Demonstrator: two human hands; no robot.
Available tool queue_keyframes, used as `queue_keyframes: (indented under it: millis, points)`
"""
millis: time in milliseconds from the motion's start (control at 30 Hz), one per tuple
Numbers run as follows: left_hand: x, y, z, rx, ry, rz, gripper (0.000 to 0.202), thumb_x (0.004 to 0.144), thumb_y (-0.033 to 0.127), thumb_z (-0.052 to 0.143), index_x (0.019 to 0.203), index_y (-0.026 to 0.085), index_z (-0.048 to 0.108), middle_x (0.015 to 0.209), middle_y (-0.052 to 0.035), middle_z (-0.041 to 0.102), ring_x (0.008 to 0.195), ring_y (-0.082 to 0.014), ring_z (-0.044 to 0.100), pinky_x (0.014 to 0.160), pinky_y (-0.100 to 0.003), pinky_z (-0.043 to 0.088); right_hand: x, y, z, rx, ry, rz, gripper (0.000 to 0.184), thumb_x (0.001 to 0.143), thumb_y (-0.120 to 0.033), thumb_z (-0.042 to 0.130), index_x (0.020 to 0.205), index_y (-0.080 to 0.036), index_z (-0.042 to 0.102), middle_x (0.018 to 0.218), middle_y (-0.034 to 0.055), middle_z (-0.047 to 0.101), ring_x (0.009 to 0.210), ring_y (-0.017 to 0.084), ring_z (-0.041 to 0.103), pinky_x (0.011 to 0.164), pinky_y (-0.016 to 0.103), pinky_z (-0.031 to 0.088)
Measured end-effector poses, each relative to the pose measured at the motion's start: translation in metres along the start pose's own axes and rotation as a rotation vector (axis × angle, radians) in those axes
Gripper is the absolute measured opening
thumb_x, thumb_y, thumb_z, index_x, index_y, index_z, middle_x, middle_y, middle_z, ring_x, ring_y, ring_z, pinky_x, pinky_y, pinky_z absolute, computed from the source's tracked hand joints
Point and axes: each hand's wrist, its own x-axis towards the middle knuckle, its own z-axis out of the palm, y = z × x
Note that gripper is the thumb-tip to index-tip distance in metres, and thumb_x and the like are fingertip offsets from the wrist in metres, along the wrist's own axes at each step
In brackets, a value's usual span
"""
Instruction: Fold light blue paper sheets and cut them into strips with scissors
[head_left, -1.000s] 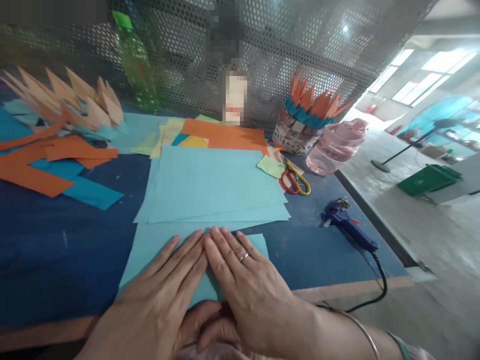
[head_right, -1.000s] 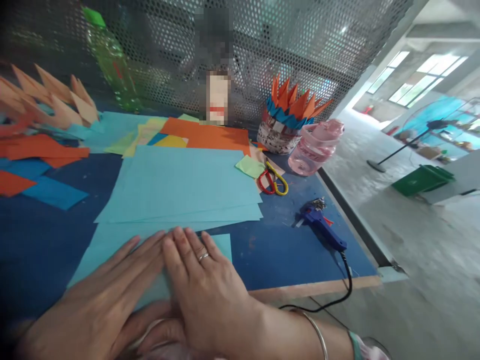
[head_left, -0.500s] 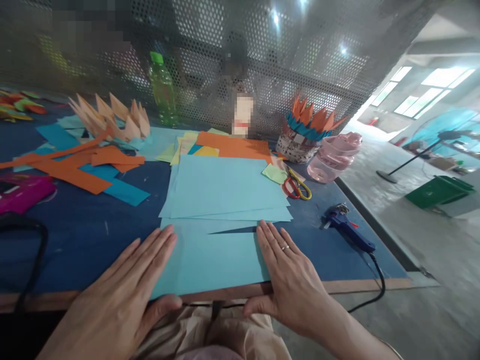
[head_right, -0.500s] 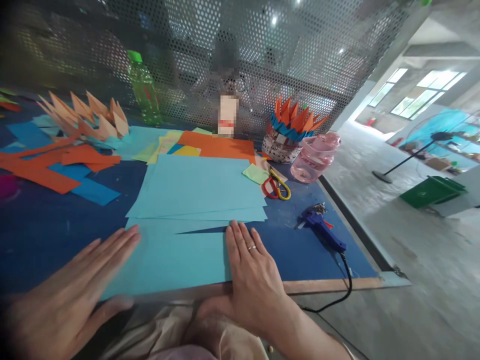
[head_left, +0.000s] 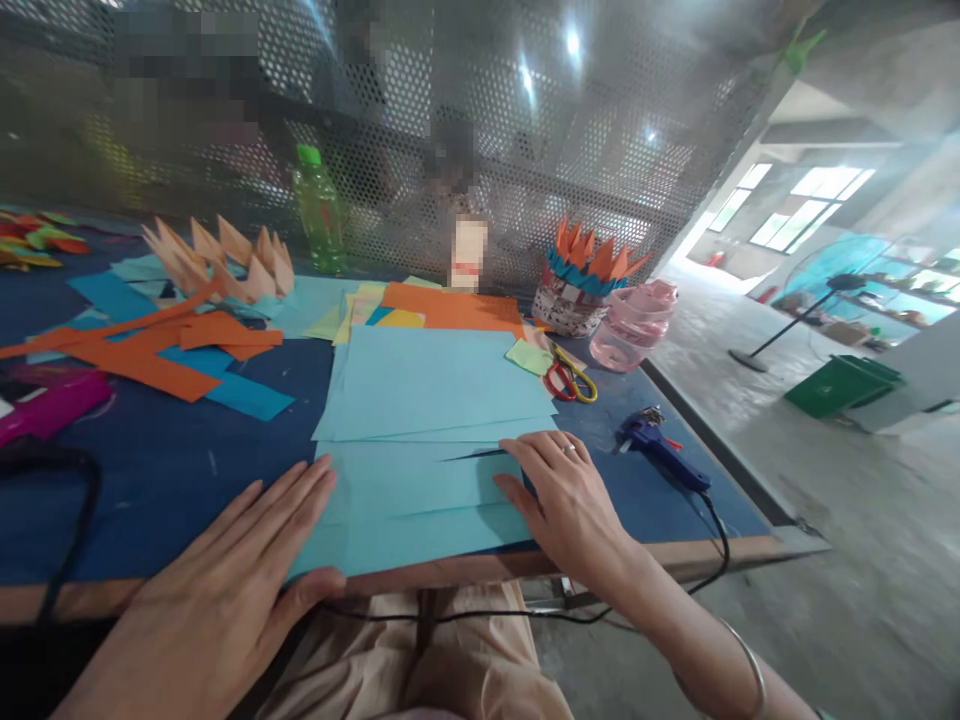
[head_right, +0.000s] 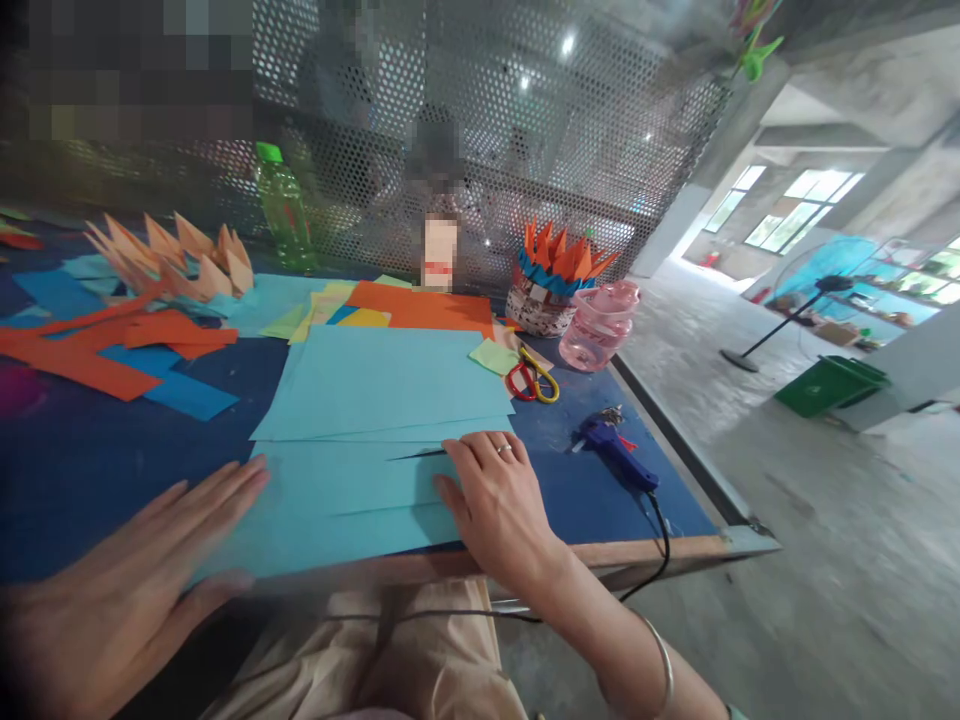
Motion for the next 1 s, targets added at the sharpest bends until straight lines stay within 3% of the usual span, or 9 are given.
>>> queue_keyframes:
  millis: [200,400,533,633,733,800,867,933,1000]
  points:
    - [0.001,0.001,-0.006,0.134,-0.029,0.091,0.068,0.092,0.043,0.042,0.152,0.019,0.018,0.148,-0.012,0.042,0.128,-0.0311,0.049,0.108,-0.048,0.035,0.02,0.006,0.003,-0.021,-0.141,-0.042,0.037,0.083,-0.05,0.063,0.102,-0.018,0.062,0.097,0.0091,0.061,0.094,0.025,0.057,0.082,0.039,0.045]
    - [0.012,-0.002,-0.017,0.051,0.056,0.06,0.063,0.092,0.048,0.041,0.148,0.022,0.03,0.147,-0.0083,0.045,0.129,-0.0288,0.048,0.107,-0.042,0.038,0.031,0.013,-0.003,0.217,-0.254,-0.049,0.013,0.088,-0.031,0.061,0.091,-0.019,0.063,0.086,0.0034,0.065,0.086,0.018,0.06,0.074,0.028,0.043]
    - [0.03,0.003,-0.041,-0.078,0.22,-0.142,0.05,0.089,0.042,0.05,0.138,0.029,0.046,0.139,-0.0003,0.055,0.116,-0.0269,0.059,0.097,-0.035,0.047,0.048,0.018,-0.017,0.433,-0.121,0.066,0.016,0.091,-0.028,0.053,0.083,-0.018,0.062,0.065,-0.0027,0.059,0.059,0.011,0.052,0.057,0.022,0.035]
    - [0.054,0.011,-0.056,-0.245,0.298,-0.341,0.028,0.085,0.042,0.055,0.109,0.03,0.066,0.108,0.0048,0.073,0.094,-0.0235,0.068,0.076,-0.026,0.052,0.07,0.026,-0.018,0.552,0.077,0.153,0.02,0.087,-0.034,0.055,0.077,-0.017,0.059,0.055,-0.0046,0.049,0.051,0.01,0.045,0.05,0.022,0.031]
    - [0.093,0.017,-0.054,-0.492,0.141,-0.437,0.028,0.078,0.05,0.06,0.079,0.025,0.073,0.079,0.0001,0.075,0.074,-0.0225,0.068,0.054,-0.022,0.048,0.095,0.031,-0.007,0.821,0.121,0.211,0.026,0.086,-0.042,0.053,0.078,-0.018,0.054,0.052,-0.0068,0.044,0.043,0.009,0.042,0.044,0.021,0.03]
    - [0.123,0.018,-0.043,-0.763,-0.122,-0.439,0.031,0.078,0.051,0.063,0.076,0.022,0.073,0.074,-0.0024,0.074,0.075,-0.0229,0.068,0.06,-0.023,0.05,0.108,0.03,0.005,1.025,0.091,0.224,0.029,0.084,-0.046,0.054,0.077,-0.018,0.053,0.051,-0.0076,0.043,0.04,0.008,0.042,0.041,0.02,0.03]
    - [0.153,0.016,-0.028,-1.091,-0.242,-0.529,0.034,0.075,0.052,0.066,0.083,0.02,0.073,0.088,-0.0058,0.075,0.09,-0.0253,0.067,0.067,-0.027,0.053,0.118,0.027,0.017,1.15,0.093,0.238,0.03,0.082,-0.047,0.056,0.079,-0.017,0.053,0.048,-0.0077,0.045,0.04,0.008,0.044,0.041,0.02,0.033]
    - [0.178,0.011,-0.015,-1.351,-0.259,-0.646,0.036,0.071,0.052,0.071,0.078,0.017,0.071,0.091,-0.0089,0.074,0.09,-0.0247,0.067,0.07,-0.03,0.055,0.123,0.023,0.028,1.22,0.088,0.249,0.031,0.081,-0.047,0.057,0.081,-0.016,0.054,0.049,-0.0067,0.049,0.04,0.008,0.047,0.042,0.019,0.036]
    - [0.196,0.005,-0.005,-1.486,-0.192,-0.711,0.033,0.066,0.044,0.078,0.082,0.016,0.071,0.089,-0.0087,0.075,0.083,-0.0221,0.068,0.071,-0.03,0.054,0.125,0.021,0.035,1.267,0.079,0.251,0.03,0.081,-0.045,0.058,0.084,-0.016,0.054,0.052,-0.0059,0.052,0.043,0.008,0.051,0.044,0.019,0.039]
